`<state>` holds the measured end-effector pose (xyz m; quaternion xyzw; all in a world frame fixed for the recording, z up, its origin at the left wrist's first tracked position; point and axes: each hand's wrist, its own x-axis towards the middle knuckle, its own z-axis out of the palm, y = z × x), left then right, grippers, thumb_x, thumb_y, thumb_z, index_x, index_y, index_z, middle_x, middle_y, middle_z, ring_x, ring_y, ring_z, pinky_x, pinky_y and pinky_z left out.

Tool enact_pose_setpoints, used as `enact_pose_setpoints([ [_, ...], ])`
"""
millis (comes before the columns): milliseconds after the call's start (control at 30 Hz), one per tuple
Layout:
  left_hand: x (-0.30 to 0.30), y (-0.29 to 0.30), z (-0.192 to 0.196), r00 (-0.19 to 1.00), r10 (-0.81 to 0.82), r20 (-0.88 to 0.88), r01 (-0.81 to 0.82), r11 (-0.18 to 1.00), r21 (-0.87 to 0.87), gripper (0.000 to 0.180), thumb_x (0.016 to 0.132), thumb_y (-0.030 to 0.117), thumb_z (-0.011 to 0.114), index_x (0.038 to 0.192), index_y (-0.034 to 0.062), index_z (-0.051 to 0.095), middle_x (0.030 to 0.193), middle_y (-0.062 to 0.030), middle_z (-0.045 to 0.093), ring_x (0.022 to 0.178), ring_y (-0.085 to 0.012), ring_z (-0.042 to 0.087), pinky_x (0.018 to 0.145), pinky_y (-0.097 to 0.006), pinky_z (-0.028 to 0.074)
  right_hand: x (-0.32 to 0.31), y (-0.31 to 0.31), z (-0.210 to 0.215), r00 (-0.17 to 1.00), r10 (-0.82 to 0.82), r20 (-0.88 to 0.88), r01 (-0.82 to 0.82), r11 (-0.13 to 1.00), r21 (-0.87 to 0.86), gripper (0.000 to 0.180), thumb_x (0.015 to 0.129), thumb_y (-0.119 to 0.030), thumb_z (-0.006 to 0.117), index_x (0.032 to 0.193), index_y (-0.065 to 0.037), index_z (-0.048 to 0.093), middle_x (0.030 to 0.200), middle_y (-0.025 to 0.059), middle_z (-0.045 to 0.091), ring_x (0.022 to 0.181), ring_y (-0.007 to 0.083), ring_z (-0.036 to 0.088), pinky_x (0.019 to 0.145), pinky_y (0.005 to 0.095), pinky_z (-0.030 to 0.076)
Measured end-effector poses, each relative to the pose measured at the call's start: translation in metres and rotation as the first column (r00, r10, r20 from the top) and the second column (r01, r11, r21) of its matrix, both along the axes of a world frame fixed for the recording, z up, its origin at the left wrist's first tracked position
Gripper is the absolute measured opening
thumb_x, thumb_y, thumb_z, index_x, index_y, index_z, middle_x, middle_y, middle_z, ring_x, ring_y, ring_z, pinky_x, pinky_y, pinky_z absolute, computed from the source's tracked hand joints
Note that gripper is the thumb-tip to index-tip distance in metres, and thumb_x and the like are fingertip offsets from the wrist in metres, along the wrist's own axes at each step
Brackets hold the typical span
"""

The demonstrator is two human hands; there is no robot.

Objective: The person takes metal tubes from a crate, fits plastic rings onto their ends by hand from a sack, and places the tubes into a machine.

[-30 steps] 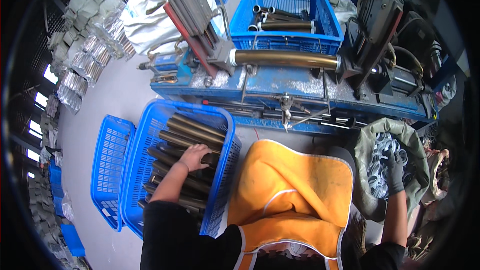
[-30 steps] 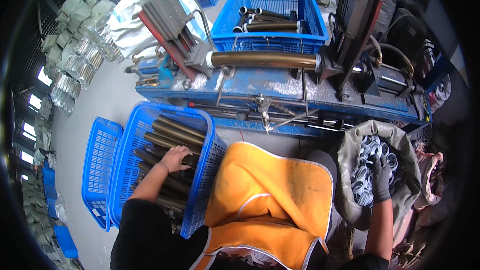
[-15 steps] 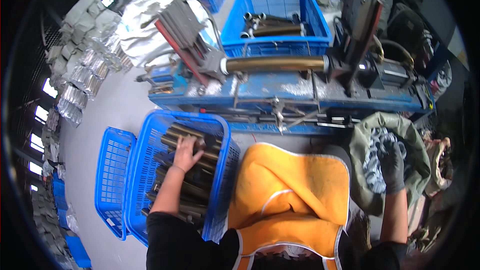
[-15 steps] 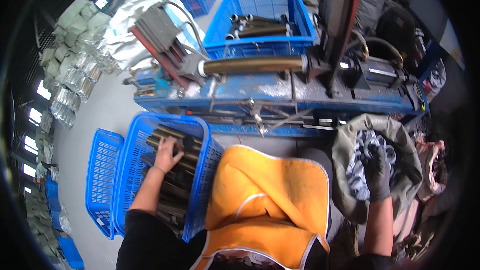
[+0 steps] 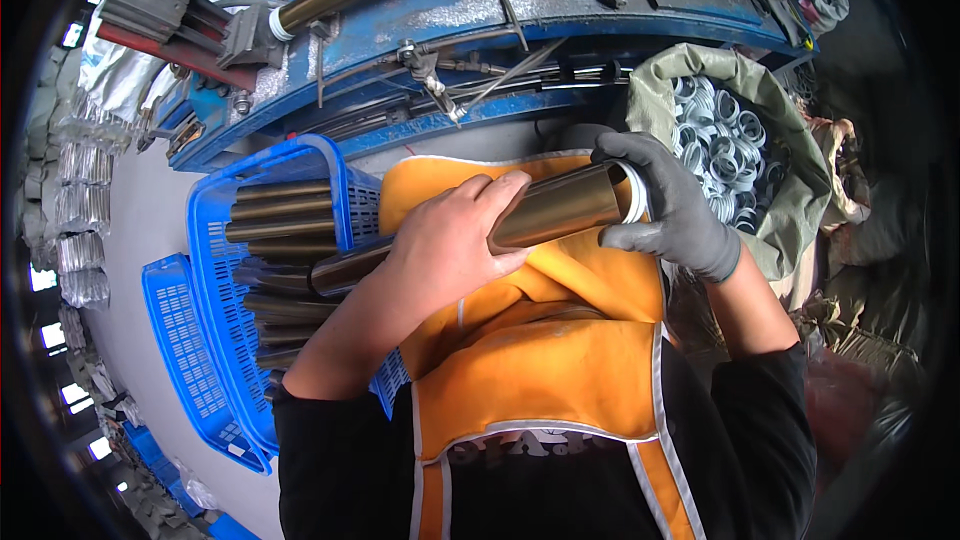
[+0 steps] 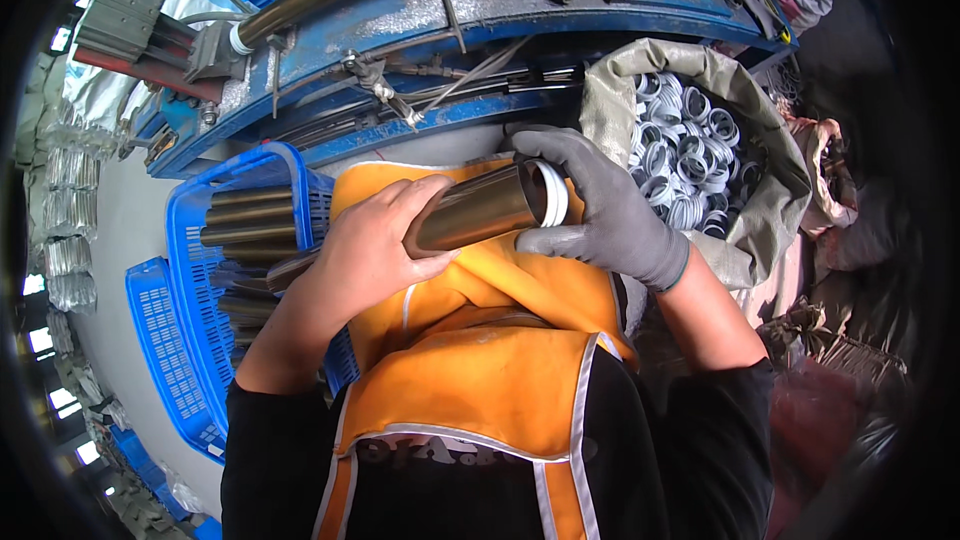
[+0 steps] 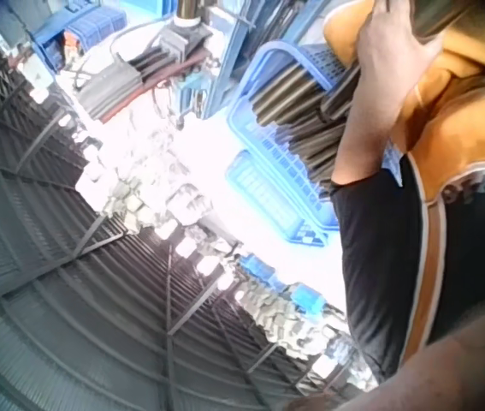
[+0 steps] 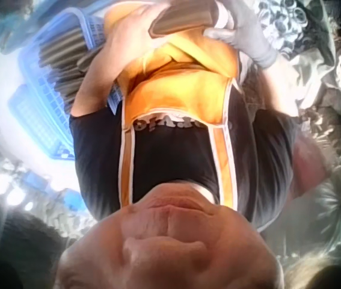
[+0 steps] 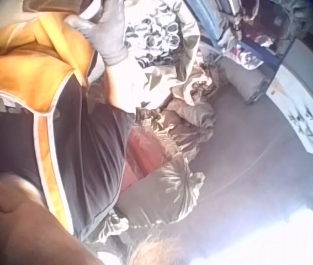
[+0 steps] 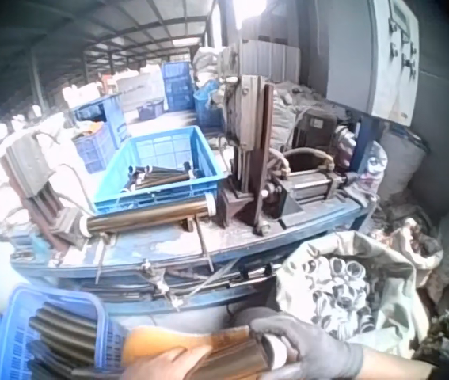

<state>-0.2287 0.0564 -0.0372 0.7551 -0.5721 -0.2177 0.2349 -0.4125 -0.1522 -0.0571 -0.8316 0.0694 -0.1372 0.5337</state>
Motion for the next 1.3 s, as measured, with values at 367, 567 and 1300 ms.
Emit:
enact_pose_setpoints([
  [367,-0.018,0.0,-0.028,0.997,-0.061,-0.038,0.064,0.992,0.104,0.064,0.077,0.029,0.081,0.13,0.0085,0.053,0.11,-0.0155,0.067,0.099,-0.0343,0.066,0.084,-0.041,0.054,-0.006,0.015,-0.032,0.985,0.064,0.159,-0.05,0.995,-0.09,0.048,0.096,-0.038,0.057,0.122,0.002,0.053,0.113,0.0218,0.058,0.108,0.0389,0.058,0.098,0.044,0.045],
  [567,-0.028,-0.004,-0.038,0.994,-0.06,0.094,0.042,0.982,0.183,0.065,0.077,0.036,0.08,0.132,0.0116,0.053,0.105,-0.0126,0.068,0.094,-0.0322,0.068,0.08,-0.041,0.056,-0.007,0.025,-0.037,0.995,-0.026,0.1,0.04,0.989,-0.145,0.024,0.095,-0.018,0.056,0.11,0.0,0.055,0.095,0.0185,0.06,0.087,0.0383,0.064,0.079,0.0405,0.051],
  [1300,0.013,0.027,-0.052,0.255,-0.279,-0.926,-0.518,0.769,-0.374,0.081,0.086,0.064,0.063,0.145,0.0122,0.044,0.146,-0.0157,0.049,0.122,-0.0274,0.055,0.08,-0.038,0.052,-0.023,-0.049,-0.008,0.893,-0.41,-0.185,0.363,0.9,-0.242,0.05,0.098,-0.049,0.053,0.11,-0.001,0.064,0.103,0.0156,0.067,0.093,0.0244,0.066,0.085,0.0356,0.051],
])
